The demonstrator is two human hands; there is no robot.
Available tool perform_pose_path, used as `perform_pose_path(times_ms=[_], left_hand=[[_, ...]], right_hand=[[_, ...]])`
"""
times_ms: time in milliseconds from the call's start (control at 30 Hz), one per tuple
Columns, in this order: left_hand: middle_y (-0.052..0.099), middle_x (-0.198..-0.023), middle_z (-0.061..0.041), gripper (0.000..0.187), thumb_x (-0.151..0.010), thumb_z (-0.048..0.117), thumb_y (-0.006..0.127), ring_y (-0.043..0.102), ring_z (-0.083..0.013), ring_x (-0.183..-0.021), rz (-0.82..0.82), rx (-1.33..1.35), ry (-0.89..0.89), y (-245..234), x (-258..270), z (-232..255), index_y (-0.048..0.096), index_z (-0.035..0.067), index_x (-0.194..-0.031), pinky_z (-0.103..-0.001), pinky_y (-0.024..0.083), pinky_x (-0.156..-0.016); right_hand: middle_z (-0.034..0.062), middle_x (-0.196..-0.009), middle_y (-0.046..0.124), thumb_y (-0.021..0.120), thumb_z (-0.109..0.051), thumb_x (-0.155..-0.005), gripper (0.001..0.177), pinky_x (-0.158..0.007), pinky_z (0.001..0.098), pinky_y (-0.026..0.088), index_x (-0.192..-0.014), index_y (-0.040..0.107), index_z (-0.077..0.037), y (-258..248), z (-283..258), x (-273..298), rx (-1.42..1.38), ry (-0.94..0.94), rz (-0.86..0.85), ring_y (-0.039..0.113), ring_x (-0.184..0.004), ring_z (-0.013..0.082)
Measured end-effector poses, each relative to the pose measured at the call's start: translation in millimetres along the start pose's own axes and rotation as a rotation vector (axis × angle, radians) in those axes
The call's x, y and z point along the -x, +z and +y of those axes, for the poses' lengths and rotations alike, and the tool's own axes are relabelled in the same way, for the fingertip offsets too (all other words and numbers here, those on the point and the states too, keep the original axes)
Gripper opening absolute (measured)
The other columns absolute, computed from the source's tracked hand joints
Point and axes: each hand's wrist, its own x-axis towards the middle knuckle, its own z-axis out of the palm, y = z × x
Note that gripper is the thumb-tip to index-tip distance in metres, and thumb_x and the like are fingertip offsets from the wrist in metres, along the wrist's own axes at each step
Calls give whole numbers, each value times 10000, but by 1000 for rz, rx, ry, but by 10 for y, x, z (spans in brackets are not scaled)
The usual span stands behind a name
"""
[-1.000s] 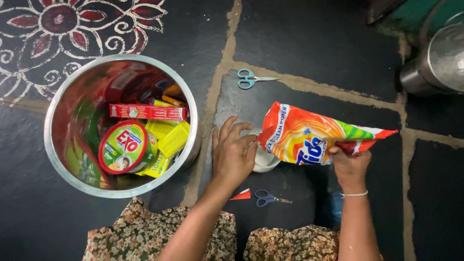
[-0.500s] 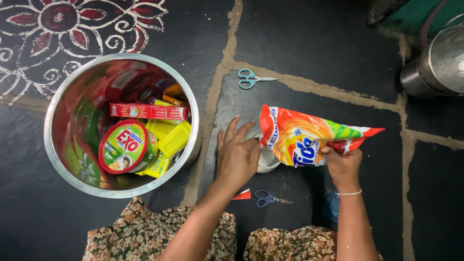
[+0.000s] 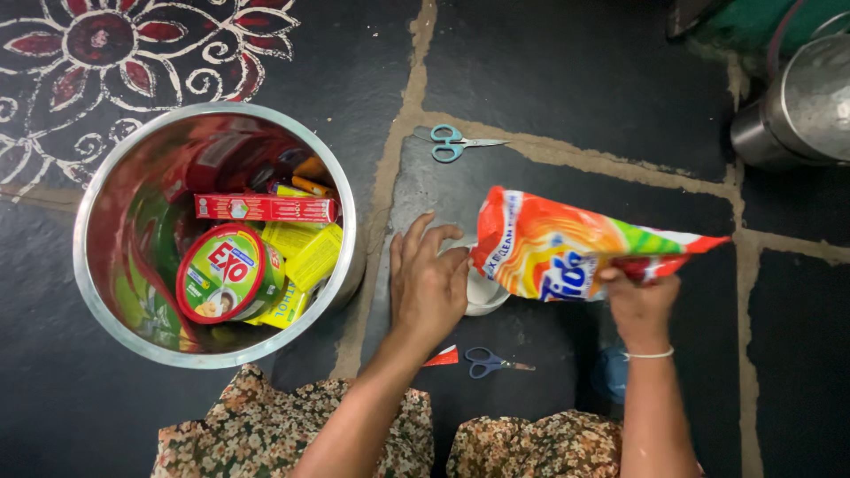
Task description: The person opens a small red and white packet and places it into a metal bucket. Then, the person picks up a large orange Tide detergent bag and pours white powder into a clear plastic container, filling it partially.
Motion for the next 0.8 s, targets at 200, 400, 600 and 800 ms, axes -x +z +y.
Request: perform_pose_path(times_ms=[200,400,600,800], left_hand=[[653,-1225,-63,110,-826,96,722,447,-353,-1386,5,8,1,-35,-14,-2,796,71,-902,-643,295,-1114],[650,-1241,-64,105,-841,95,722,452,-352,-1395,1,2,7,-3,1,-7,789,66,-916,-627,303,-1132],[650,-1237,-69,117,-819,94,736,457,-360,-1384,32,11,18,-39,-24,-43,792,75,-921,-605,315,-1118],[654,-1231,-71,118,-822,83,740,466,-355,-1382,23,-2,-1,-14,-20,-30,794,73,-927,-607,309,-1121]], right_hand=[[1,-1033,705,881,-347,-861,458,-844,255,523,-1101,674,-16,67,-67,9,52,-18,-53,642,-943,70],[-6,-1063,700,887,-398,-852,525,-856,249,526,-1131,657,-18,42,-118,27,26,-28,-31,638,-969,67],[-8,-1049,696,886,-389,-839,504,-858,251,521,-1105,666,-22,25,-146,15,29,-33,-9,635,-961,68],[-15,-1067,673,900,-358,-849,513,-878,246,510,-1130,633,-21,67,-66,53,-28,-42,-14,612,-975,63]])
